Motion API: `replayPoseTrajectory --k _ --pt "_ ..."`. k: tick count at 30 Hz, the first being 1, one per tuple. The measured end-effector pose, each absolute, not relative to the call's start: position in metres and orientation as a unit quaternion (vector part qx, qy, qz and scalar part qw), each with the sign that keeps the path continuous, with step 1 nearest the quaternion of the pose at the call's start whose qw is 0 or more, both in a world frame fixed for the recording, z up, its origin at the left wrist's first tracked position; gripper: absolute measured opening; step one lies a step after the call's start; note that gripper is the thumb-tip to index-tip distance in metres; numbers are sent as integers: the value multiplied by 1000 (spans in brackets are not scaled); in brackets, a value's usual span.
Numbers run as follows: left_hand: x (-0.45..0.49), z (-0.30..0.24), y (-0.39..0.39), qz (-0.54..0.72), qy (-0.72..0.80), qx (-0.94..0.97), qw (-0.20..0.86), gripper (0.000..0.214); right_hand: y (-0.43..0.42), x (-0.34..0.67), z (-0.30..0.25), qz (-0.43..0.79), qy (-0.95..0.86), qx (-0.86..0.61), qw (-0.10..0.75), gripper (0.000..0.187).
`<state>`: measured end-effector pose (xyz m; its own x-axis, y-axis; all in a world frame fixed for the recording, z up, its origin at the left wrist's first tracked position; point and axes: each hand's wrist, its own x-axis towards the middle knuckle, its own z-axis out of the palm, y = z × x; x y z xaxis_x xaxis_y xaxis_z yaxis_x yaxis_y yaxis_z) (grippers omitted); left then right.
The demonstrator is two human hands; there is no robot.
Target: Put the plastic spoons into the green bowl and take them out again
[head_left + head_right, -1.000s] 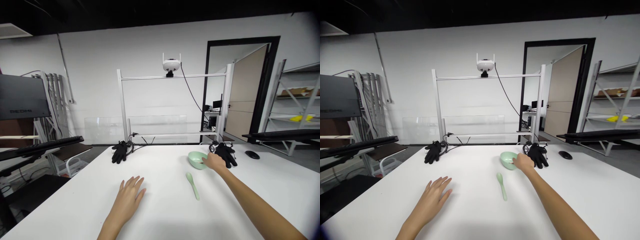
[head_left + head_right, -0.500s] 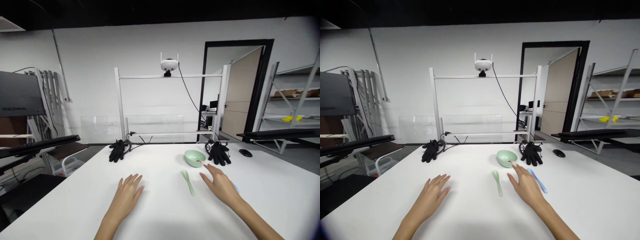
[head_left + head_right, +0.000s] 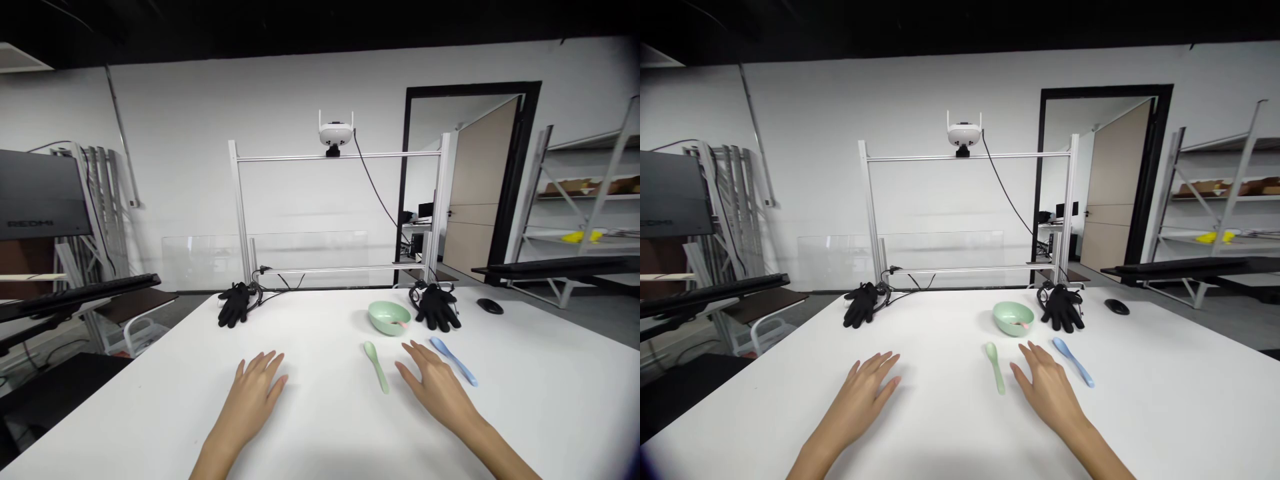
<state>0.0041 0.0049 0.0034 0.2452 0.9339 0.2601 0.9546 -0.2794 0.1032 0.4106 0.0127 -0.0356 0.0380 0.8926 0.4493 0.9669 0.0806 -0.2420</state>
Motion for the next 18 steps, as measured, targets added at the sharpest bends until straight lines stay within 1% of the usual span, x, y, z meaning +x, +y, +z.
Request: replayPoseTrajectory --k 11,18 --pt "4 3 6 -144 -591 -792 43 53 12 407 -34 -66 -692 -674 249 65" --pt "2 0 7 -143 -592 -792 52 52 13 409 -37 -64 -690 -669 267 64"
